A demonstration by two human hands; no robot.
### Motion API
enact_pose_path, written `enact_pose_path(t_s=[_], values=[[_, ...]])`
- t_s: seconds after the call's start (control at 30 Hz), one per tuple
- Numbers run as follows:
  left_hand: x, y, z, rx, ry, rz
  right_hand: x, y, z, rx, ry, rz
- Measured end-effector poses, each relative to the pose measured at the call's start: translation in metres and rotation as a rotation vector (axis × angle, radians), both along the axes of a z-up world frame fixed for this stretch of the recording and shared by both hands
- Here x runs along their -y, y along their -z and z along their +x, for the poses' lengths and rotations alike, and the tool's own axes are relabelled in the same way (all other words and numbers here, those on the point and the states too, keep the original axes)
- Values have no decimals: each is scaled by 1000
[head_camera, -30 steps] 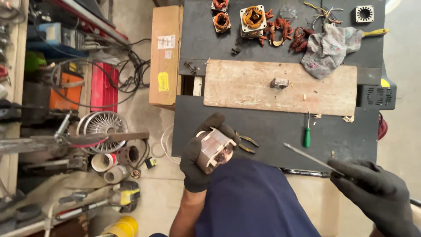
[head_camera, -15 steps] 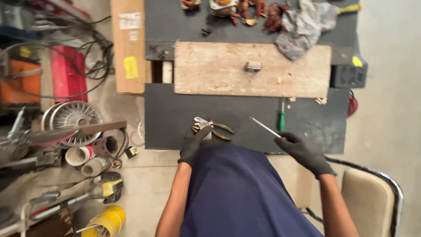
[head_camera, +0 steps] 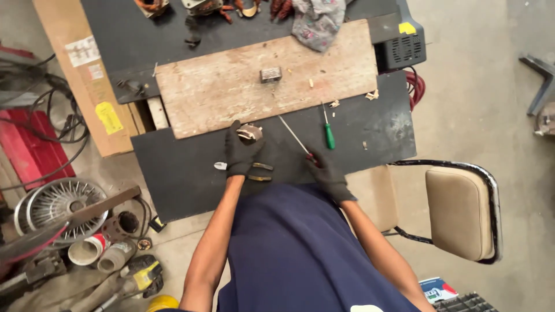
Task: Disassembling and inspecting a motor stator using pliers and a screwdriver on a workbench
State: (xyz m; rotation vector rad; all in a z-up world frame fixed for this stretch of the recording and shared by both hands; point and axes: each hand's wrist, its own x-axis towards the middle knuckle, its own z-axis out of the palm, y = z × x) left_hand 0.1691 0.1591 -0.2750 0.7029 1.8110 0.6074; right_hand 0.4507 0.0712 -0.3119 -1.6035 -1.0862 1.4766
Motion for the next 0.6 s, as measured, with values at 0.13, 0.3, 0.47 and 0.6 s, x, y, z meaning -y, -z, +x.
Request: enact_pose_path(t_s=[0.13, 0.3, 0.47, 0.6], values=[[19, 22, 1, 29, 29, 149, -27, 22, -2, 470, -224, 215], [31, 14, 11, -195, 189, 347, -45, 46, 12, 729, -486, 296], [39, 23, 7, -385, 393, 352, -61, 39, 19, 800, -618, 93], [51, 120, 24, -814, 368, 485, -65, 39, 22, 775, -581, 88]])
